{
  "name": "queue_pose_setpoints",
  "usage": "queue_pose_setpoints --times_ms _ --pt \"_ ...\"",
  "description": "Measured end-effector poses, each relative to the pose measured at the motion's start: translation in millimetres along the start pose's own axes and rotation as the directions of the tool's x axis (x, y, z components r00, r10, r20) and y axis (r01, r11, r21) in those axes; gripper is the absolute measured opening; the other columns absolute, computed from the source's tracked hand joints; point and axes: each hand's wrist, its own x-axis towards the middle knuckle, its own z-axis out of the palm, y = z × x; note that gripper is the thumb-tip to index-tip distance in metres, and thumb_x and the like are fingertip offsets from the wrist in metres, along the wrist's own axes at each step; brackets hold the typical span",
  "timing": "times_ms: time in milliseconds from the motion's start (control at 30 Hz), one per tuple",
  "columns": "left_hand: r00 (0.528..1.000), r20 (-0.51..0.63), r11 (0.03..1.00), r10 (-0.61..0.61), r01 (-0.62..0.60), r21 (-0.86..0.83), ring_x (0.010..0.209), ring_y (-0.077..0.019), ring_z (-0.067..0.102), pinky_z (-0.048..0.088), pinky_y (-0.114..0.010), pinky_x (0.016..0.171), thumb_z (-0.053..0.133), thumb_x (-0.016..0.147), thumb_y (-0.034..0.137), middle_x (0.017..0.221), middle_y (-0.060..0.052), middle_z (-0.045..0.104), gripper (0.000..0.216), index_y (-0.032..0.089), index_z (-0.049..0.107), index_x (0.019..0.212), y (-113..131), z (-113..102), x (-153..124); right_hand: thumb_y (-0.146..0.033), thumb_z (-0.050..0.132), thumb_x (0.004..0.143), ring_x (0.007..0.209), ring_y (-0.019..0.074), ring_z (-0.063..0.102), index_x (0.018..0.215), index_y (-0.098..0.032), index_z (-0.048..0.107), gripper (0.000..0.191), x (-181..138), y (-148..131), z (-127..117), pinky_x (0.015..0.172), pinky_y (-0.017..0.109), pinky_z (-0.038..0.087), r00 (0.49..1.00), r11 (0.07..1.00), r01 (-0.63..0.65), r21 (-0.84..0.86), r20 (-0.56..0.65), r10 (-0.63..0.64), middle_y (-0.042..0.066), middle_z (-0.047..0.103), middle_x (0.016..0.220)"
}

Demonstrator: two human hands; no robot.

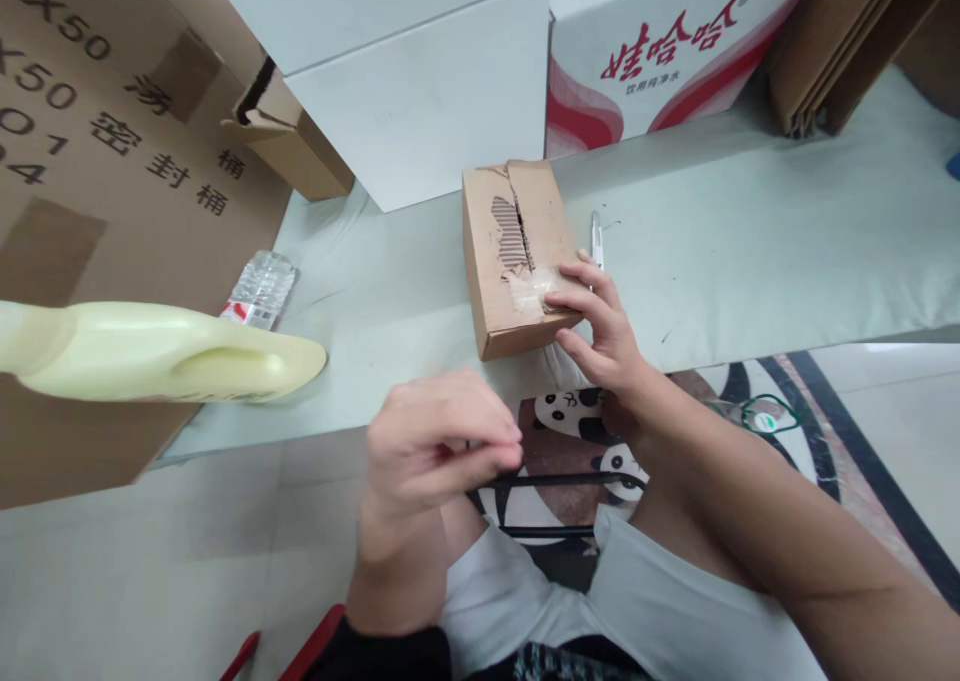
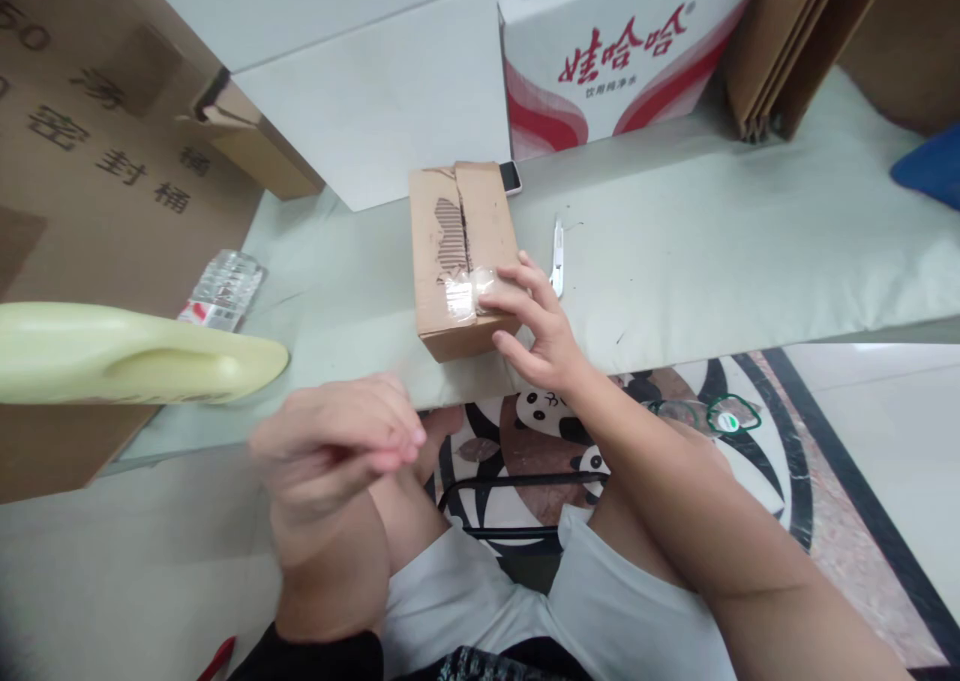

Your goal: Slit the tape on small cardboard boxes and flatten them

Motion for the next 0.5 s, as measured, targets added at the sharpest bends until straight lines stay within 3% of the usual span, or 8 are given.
queue_pose_setpoints --times_ms 33,67,167,300,433,500 --pt "0.994 -0.106 1.0 -0.025 0.026 0.003 0.067 -0.0143 0.073 0.062 -0.026 0.065 0.07 0.095 0.022 0.076 -0.004 0.077 0.015 0.022 0.079 0.106 -1.6 0.0 -0.1 -0.037 0.056 0.093 0.144 0.0325 0.048 0.127 -0.031 0.062 0.035 0.0 0.0 0.2 0.126 0.066 0.027 1.0 1.0 0.004 0.004 -0.005 -0.004 0.007 0.055 0.141" --pt "0.975 -0.212 0.998 -0.062 0.059 -0.022 0.067 -0.0139 0.072 0.06 -0.024 0.062 0.066 0.098 0.028 0.073 -0.004 0.076 0.016 0.021 0.08 0.099 -4.9 -0.6 0.1 -0.036 0.056 0.093 0.144 0.0322 0.047 0.126 -0.031 0.062 0.035 0.1 -0.1 0.5 0.126 0.065 0.028 1.0 1.0 0.006 0.005 -0.01 -0.006 0.007 0.054 0.141" --pt "0.903 -0.386 0.969 -0.186 0.103 -0.225 0.08 -0.0157 0.076 0.062 -0.025 0.063 0.066 0.096 0.046 0.091 -0.003 0.079 0.023 0.028 0.079 0.102 -18.0 -4.8 2.3 -0.036 0.055 0.094 0.144 0.0317 0.047 0.126 -0.031 0.061 0.033 0.4 -0.4 0.7 0.126 0.065 0.029 1.0 1.0 0.014 0.006 -0.02 -0.014 0.007 0.054 0.141" --pt "0.871 -0.405 0.913 -0.279 0.111 -0.392 0.105 -0.0193 0.072 0.065 -0.029 0.072 0.073 0.087 0.054 0.122 0.001 0.073 0.029 0.038 0.072 0.111 -27.8 -9.5 3.7 -0.037 0.055 0.094 0.144 0.0332 0.047 0.127 -0.031 0.062 0.034 1.0 -0.8 0.0 0.126 0.066 0.027 1.0 1.0 0.002 0.001 0.007 -0.002 0.007 0.054 0.141" --pt "0.86 -0.397 0.889 -0.32 0.127 -0.441 0.107 -0.0197 0.068 0.063 -0.029 0.075 0.075 0.086 0.05 0.123 -0.001 0.067 0.03 0.035 0.069 0.111 -29.2 -9.6 2.2 -0.033 0.059 0.094 0.141 0.0317 0.05 0.126 -0.031 0.063 0.033 2.7 -6.1 -0.5 0.126 0.063 0.03 1.0 0.999 0.026 0.037 -0.012 -0.026 0.006 0.054 0.14" --pt "0.85 -0.4 0.877 -0.344 0.14 -0.459 0.105 -0.0199 0.066 0.062 -0.028 0.074 0.076 0.084 0.049 0.12 -0.002 0.066 0.031 0.034 0.067 0.11 -29.6 -8.8 2.1 -0.031 0.059 0.095 0.137 0.0305 0.053 0.124 -0.03 0.064 0.03 4.5 -12.7 -0.5 0.122 0.06 0.037 1.0 0.999 0.005 0.044 -0.012 -0.005 0.007 0.055 0.138"
